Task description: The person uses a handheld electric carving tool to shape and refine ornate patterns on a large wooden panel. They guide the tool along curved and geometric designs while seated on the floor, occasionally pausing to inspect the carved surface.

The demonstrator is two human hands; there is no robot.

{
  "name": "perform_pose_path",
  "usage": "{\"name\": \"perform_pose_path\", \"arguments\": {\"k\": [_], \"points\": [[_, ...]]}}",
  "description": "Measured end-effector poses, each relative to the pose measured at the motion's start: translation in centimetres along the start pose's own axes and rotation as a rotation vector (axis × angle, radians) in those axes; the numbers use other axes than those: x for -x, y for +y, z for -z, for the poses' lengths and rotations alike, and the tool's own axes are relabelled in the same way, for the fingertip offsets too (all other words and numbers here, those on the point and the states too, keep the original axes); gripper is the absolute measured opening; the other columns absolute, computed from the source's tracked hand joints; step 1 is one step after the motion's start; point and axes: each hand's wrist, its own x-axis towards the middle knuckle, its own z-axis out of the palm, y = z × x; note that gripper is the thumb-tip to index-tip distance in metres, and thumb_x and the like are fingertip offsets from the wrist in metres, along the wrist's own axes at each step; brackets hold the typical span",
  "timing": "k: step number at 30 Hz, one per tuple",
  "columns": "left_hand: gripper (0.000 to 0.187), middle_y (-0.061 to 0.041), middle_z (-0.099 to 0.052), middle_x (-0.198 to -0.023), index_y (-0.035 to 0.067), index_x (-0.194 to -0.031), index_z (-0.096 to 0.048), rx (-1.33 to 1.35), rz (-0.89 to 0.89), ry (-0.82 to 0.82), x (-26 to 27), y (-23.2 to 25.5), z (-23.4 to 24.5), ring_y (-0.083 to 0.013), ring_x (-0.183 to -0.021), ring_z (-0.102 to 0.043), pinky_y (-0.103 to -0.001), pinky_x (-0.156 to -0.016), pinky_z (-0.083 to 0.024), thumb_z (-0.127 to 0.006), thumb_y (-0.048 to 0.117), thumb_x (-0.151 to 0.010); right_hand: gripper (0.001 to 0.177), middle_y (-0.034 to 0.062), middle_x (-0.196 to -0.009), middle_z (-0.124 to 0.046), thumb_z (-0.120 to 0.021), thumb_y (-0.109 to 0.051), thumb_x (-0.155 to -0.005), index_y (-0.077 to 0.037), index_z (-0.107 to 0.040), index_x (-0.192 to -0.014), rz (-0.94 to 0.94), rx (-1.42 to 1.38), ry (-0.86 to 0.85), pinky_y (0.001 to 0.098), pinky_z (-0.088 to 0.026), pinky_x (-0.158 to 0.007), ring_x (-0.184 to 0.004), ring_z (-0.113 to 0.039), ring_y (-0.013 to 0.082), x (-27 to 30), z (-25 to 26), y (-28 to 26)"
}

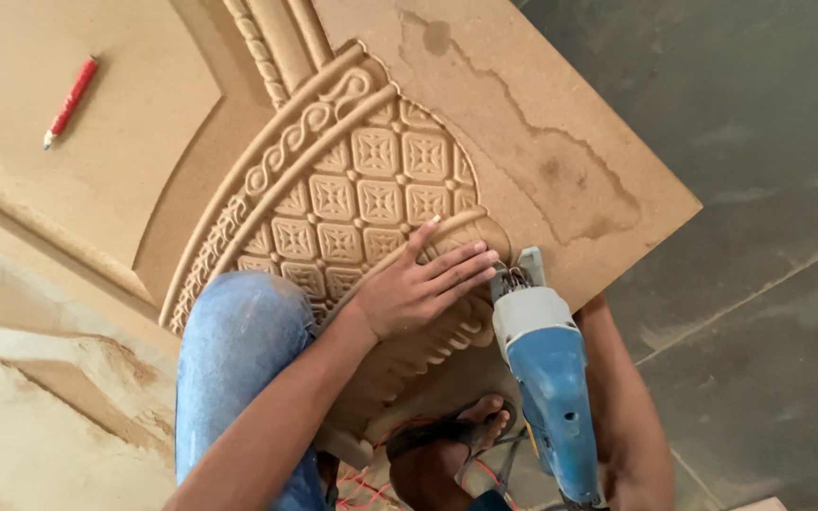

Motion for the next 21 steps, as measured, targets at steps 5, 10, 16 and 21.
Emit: {"name": "perform_pose_path", "arguments": {"k": [5,10,16,21], "points": [[0.055,0.003,-0.038,-0.167,0.016,-0.158,-0.045,0.003,-0.002,-0.011,-0.1,0.0,-0.2,-0.0122,-0.154,-0.036,-0.060,-0.126,-0.021,-0.045,0.020,-0.103,0.071,0.0136,-0.143,-0.061,-0.048,-0.056,-0.098,-0.003,-0.051,-0.145,-0.002,0.013,0.010,0.0454,-0.051,-0.110,-0.129,-0.062,0.0296,0.1,0.6,0.4],[0.054,0.002,-0.038,-0.167,0.015,-0.159,-0.045,0.003,-0.003,0.008,-0.3,-0.1,0.0,-0.0124,-0.154,-0.036,-0.061,-0.127,-0.020,-0.045,0.021,-0.105,0.073,0.0142,-0.144,-0.060,-0.047,-0.057,-0.098,-0.002,-0.049,-0.146,0.031,0.015,0.004,0.0458,-0.049,-0.111,-0.130,-0.061,0.0302,-0.9,0.3,-0.3],[0.056,0.003,-0.037,-0.167,0.017,-0.160,-0.043,-0.011,0.004,-0.011,0.0,0.0,-0.4,-0.0117,-0.154,-0.035,-0.060,-0.127,-0.021,-0.046,0.020,-0.104,0.076,0.0150,-0.146,-0.058,-0.046,-0.059,-0.097,-0.001,-0.047,-0.148,0.054,0.004,-0.015,0.0462,-0.048,-0.112,-0.132,-0.059,0.0309,-0.8,-0.6,0.2],[0.057,0.002,-0.037,-0.167,0.015,-0.159,-0.043,0.000,-0.006,-0.009,-0.1,-0.1,-0.1,-0.0124,-0.155,-0.034,-0.059,-0.127,-0.022,-0.048,0.018,-0.103,0.079,0.0157,-0.148,-0.056,-0.046,-0.060,-0.097,-0.001,-0.046,-0.149,0.167,0.046,0.006,0.0466,-0.047,-0.113,-0.134,-0.058,0.0315,2.0,-2.9,-2.9]]}}
